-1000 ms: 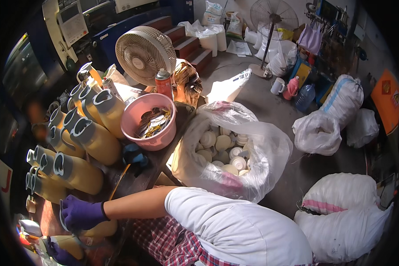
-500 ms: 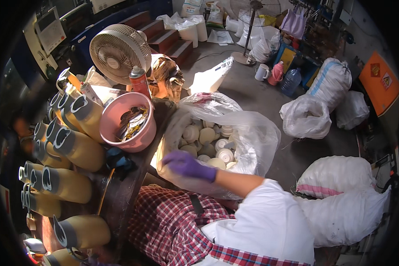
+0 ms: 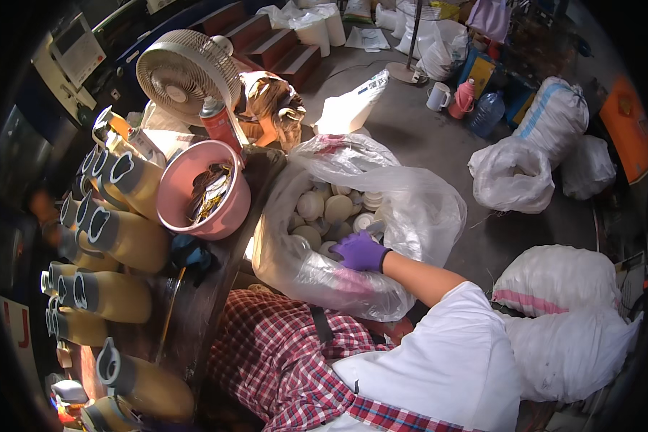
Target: The person assembles beige plastic pitchers by inserting rubber gaskets and screwing on white lids. They repeatedly pick up pitchers, insert gaskets, tighten lids, and place finished units on the table.
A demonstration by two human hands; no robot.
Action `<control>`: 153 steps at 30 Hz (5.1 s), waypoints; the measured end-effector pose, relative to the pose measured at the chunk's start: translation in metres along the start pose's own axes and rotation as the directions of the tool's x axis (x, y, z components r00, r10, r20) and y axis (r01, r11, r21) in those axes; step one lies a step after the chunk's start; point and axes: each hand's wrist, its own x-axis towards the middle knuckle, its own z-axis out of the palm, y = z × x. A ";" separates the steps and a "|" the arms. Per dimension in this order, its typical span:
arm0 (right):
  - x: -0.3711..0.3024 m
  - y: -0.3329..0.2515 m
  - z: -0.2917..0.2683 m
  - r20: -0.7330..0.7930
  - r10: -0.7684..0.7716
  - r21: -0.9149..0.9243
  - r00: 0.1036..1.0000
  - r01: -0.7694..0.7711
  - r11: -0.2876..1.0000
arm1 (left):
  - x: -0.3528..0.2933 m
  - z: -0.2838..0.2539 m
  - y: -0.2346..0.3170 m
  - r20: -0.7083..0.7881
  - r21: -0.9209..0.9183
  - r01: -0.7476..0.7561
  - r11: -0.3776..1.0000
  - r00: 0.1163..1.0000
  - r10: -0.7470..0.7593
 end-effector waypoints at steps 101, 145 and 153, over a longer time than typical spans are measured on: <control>0.027 -0.223 -0.062 -0.717 -0.486 0.517 0.500 0.849 0.110 | -0.049 0.027 0.073 0.727 -0.188 0.742 0.644 0.546 -0.417; 0.027 -0.271 -0.019 -0.146 -0.830 0.684 0.539 0.661 0.308 | 0.213 0.138 -0.065 -0.058 0.187 -0.256 0.948 0.961 0.271; 0.099 -0.170 -0.168 -0.449 -0.411 0.803 0.793 0.560 0.202 | 0.198 0.016 -0.099 0.248 -0.158 -0.141 0.977 0.953 0.177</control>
